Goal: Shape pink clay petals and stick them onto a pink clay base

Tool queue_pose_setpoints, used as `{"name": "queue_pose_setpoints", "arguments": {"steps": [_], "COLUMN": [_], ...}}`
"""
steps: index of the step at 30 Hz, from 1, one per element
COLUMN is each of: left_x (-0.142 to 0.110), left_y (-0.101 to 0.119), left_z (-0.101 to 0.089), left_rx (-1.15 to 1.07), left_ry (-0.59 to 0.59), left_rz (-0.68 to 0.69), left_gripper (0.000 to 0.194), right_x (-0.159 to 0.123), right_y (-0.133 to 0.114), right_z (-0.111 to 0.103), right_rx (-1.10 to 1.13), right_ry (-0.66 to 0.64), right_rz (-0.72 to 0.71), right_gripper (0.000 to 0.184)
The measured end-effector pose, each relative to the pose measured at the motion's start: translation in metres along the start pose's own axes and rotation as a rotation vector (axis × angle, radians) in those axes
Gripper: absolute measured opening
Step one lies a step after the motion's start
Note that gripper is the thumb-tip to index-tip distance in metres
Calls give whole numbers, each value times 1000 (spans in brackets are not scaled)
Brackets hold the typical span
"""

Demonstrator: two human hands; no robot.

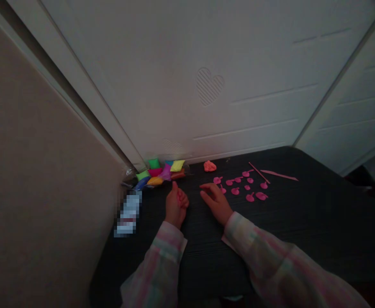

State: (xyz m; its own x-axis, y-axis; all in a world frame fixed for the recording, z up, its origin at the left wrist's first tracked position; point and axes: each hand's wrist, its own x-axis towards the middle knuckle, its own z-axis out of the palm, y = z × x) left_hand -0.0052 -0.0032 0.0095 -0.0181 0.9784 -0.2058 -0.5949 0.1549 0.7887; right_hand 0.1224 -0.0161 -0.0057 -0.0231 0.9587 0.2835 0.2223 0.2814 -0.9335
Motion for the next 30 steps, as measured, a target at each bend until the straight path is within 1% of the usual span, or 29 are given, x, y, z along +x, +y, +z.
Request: {"name": "queue_pose_setpoints", "arguments": {"steps": [2, 5, 9, 11, 13, 15, 17, 18, 19, 22, 25, 28, 30], "left_x": [-1, -3, -3, -2, -1, -1, -1, -2, -3, -6, -8, -9, -10], "left_y": [3, 5, 4, 2, 0, -3, -6, -7, -9, -10, -8, -6, -4], "left_z": [1, 2, 4, 4, 4, 5, 6, 7, 7, 6, 3, 1, 0], "left_rx": [-59, -84, -45, -10, 0, -19, -21, -4, 21, 73, 83, 117, 136], "left_ry": [-6, 14, 79, 72, 14, -65, -150, -196, -237, -329, -370, -390, -424], "left_rz": [-34, -49, -35, -33, -37, -47, -90, -125, -158, -222, -260, -284, -285], "left_gripper": [45, 49, 50, 50, 48, 42, 26, 19, 14, 21, 21, 16, 11], "right_x": [0, 0, 0, -1, -4, -7, -8, -9, -9, -7, -6, -5, -6], "right_y": [0, 0, 1, -1, -5, -9, -12, -12, -12, -8, -4, -4, -5], "right_z": [0, -1, -1, -1, -1, -1, -1, -1, -1, -1, -1, -3, -3], "right_rx": [1, -1, -33, -68, -129, -208, -280, -310, -333, -354, -336, -334, -333], "right_ry": [1, -4, -4, -3, -10, -33, -72, -94, -114, -157, -154, -137, -149], "right_rz": [3, 0, -28, -72, -165, -287, -384, -411, -425, -429, -413, -418, -431], "right_gripper": [19, 19, 19, 19, 20, 26, 34, 38, 41, 44, 45, 47, 46]}}
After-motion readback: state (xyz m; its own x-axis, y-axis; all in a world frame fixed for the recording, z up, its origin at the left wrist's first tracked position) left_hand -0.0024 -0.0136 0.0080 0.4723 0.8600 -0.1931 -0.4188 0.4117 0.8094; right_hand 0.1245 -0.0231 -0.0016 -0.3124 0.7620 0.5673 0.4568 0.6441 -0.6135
